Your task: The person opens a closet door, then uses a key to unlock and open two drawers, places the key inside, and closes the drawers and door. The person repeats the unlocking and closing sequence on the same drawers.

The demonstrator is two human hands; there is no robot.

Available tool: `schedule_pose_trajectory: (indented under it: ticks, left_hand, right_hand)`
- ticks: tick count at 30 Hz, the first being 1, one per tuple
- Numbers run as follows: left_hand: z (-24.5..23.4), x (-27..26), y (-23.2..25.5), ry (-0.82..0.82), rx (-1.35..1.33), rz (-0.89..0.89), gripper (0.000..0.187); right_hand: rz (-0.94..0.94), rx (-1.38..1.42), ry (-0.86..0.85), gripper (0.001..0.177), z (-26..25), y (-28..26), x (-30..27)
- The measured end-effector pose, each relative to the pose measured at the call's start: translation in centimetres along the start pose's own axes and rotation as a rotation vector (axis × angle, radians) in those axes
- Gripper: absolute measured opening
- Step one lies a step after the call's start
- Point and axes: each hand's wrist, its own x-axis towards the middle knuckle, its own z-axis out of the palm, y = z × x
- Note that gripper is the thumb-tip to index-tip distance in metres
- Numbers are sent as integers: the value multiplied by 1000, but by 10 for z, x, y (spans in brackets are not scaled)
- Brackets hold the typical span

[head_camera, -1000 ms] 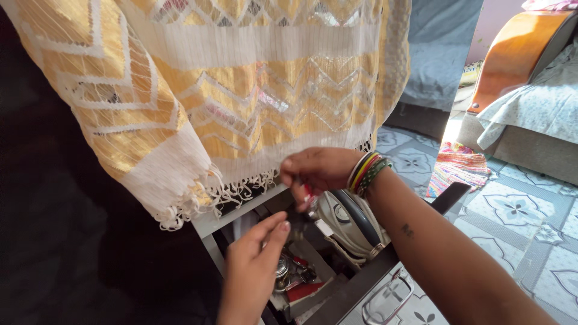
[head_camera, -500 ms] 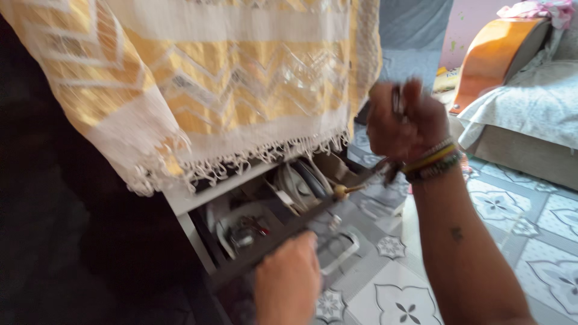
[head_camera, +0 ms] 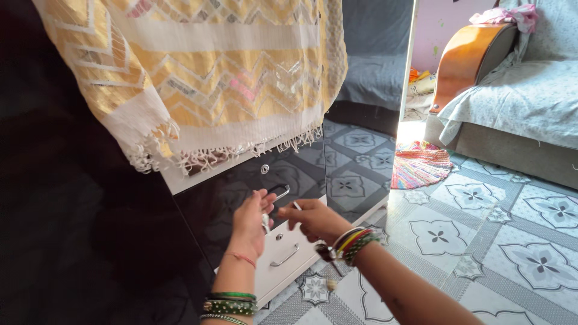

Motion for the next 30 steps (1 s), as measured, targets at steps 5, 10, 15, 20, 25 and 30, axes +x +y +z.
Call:
schedule_pose_trajectory:
  ticks: [5, 10, 15, 20, 25, 30]
  left_hand:
    - [15, -30, -9, -186, -182, 12, 62]
    - [27, -49, 2, -174, -152, -70, 60]
    - [18, -37, -3, -173, -87, -76, 60]
    - [0, -22, -17, -237, -206, -106, 42]
    - [1, -23, -17, -121, -142, -245, 64]
    - [-7, -22, -12, 134, -197, -228, 78]
  right_hand:
    - [-103, 95, 51, 26, 21, 19, 14]
    - [-148, 14, 132, 25, 25, 34, 19]
    - [-118, 376, -15, 26, 24, 35, 10]
    - [-173, 193, -62, 30, 28, 27, 7]
    - [-135, 377, -120, 23, 35, 35, 11]
    - [-132, 487, 125, 24, 28, 51, 39]
